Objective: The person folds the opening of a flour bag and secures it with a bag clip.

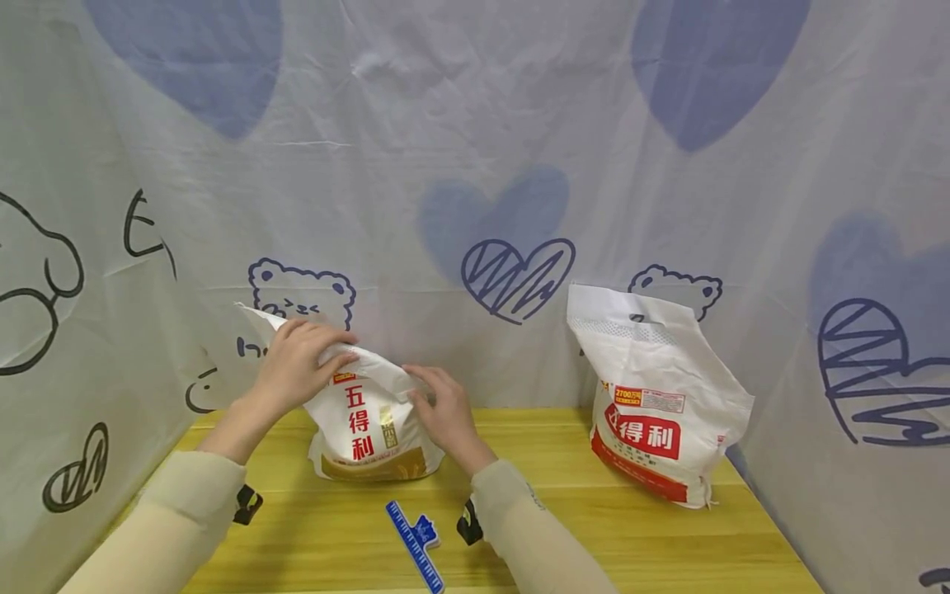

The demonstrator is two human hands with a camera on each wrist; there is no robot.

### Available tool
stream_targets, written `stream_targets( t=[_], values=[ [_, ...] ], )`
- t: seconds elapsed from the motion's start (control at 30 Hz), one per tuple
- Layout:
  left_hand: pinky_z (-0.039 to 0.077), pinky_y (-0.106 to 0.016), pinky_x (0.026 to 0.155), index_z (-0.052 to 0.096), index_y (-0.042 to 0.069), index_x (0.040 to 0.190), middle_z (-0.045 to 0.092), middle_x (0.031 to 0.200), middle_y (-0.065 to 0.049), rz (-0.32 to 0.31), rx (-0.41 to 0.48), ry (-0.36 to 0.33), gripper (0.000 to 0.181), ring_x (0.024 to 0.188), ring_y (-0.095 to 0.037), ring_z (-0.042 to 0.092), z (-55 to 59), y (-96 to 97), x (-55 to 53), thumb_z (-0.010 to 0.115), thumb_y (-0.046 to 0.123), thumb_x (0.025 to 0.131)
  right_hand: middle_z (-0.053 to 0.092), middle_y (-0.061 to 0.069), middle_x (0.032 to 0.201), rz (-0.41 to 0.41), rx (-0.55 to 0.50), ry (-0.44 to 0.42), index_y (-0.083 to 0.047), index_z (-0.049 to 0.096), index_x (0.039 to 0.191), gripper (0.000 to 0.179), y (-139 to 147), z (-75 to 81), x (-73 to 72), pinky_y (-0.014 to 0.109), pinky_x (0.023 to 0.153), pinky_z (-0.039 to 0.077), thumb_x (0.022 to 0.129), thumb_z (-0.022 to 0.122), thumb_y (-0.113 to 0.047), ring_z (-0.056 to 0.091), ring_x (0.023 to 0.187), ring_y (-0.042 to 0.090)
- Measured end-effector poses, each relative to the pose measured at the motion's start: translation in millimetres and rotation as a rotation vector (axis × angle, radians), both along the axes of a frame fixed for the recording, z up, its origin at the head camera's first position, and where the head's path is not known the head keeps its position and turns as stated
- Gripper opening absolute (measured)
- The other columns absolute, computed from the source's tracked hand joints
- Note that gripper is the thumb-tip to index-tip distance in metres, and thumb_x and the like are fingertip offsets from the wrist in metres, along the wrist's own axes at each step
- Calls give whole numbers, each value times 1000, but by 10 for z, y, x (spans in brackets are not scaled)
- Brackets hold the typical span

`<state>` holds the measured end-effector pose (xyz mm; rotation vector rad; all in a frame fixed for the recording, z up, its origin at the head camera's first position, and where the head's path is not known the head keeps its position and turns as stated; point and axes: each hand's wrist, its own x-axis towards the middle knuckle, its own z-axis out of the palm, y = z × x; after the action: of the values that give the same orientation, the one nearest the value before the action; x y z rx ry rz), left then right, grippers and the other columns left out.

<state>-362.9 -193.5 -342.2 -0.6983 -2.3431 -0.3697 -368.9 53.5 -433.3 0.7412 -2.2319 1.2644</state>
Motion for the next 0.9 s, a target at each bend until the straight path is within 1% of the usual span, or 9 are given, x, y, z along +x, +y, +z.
stream_targets(
  t=[0.1,0.23,0.33,0.47,0.63,0.77,0.9],
  values=[
    [34,-57,117,74,13,111,78,110,-6,4,13,-1,23,109,-33,69,-5,15,-17,78,27,94,69,10,131,-4,-18,-13,-12,67,136,41,-1,-6,-9,48,109,50,96,71,-3,64,124,30],
    [35,-57,116,74,12,111,78,108,-6,12,26,-17,21,106,-32,70,-7,32,-40,77,24,95,71,8,128,-20,-71,-42,-13,70,132,36,-8,-21,-36,43,107,52,98,68,-2,65,122,27],
    [36,-57,115,74,12,110,78,107,-5,16,34,-31,19,105,-31,70,-5,43,-51,76,23,95,72,8,125,-28,-121,-52,-11,73,128,32,-16,-29,-55,38,104,55,98,67,0,68,118,26],
    [37,-57,114,73,12,110,78,105,-5,17,44,-39,17,102,-30,70,1,56,-62,75,23,96,74,11,122,-29,-171,-45,-6,74,123,27,-29,-22,-61,36,99,58,99,66,2,70,113,27],
    [37,-57,114,74,12,108,78,102,-5,26,48,-42,15,98,-29,70,18,58,-75,74,22,97,74,13,119,-47,-192,-37,-4,75,120,24,-43,-1,-63,35,95,60,99,67,2,72,110,28],
    [38,-57,114,74,12,108,78,101,-6,36,53,-53,15,96,-29,70,37,52,-96,73,21,97,75,12,117,-75,-199,-29,-5,76,119,22,-44,1,-109,35,92,61,98,68,0,73,107,27],
    [37,-59,114,76,12,109,78,104,-7,48,77,-58,15,99,-30,71,49,47,-112,73,21,97,76,12,115,-92,-213,-9,-5,77,116,21,-50,-2,-170,34,88,62,97,69,0,73,101,28]
  ],
)
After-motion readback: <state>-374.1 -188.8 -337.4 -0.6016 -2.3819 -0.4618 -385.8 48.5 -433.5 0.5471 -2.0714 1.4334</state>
